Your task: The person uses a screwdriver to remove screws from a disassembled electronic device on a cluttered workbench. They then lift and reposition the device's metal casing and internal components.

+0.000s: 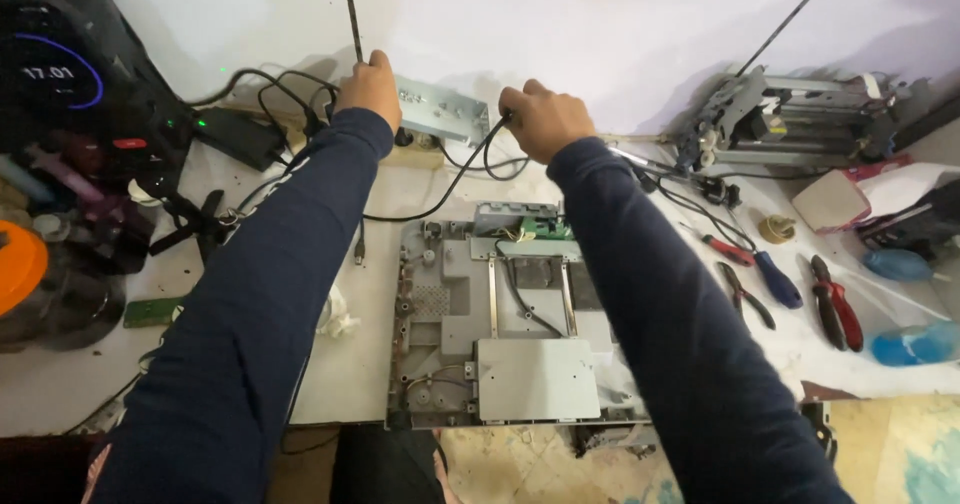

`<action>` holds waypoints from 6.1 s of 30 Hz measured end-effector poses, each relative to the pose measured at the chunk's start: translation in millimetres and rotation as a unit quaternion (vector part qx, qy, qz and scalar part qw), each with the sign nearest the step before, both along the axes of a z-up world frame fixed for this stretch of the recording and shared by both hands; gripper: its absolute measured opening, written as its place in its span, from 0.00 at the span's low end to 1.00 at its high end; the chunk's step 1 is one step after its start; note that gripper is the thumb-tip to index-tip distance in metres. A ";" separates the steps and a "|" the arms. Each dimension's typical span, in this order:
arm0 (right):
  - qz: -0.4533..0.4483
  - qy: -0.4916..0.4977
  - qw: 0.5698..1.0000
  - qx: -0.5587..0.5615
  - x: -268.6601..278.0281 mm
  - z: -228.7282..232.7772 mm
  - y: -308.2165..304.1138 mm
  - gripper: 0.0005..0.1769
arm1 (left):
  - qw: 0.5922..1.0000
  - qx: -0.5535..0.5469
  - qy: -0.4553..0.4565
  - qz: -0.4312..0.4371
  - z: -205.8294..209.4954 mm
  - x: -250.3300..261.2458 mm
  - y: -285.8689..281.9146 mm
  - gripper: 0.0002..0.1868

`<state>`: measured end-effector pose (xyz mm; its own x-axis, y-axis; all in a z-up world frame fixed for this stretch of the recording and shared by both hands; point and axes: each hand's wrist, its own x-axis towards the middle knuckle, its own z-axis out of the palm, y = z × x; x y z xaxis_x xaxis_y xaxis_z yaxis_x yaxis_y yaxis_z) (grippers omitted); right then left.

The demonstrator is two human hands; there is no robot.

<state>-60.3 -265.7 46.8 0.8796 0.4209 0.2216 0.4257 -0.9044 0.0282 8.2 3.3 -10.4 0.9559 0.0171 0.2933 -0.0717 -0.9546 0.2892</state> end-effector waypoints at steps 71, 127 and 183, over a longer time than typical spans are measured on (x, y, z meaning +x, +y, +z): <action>-0.512 0.129 0.737 0.421 -605.8 -64.5 -233.5 0.32 | 0.888 -0.066 0.186 -0.416 -58.9 -212.3 -429.2 0.20; -0.214 -0.167 0.903 0.334 -376.7 33.7 -262.2 0.27 | 0.879 -0.203 -0.053 -0.427 124.7 -375.8 -162.6 0.06; 0.046 -0.074 0.862 0.499 -400.5 125.9 -111.7 0.29 | 0.688 -0.585 0.167 -0.395 31.1 -370.2 -171.6 0.12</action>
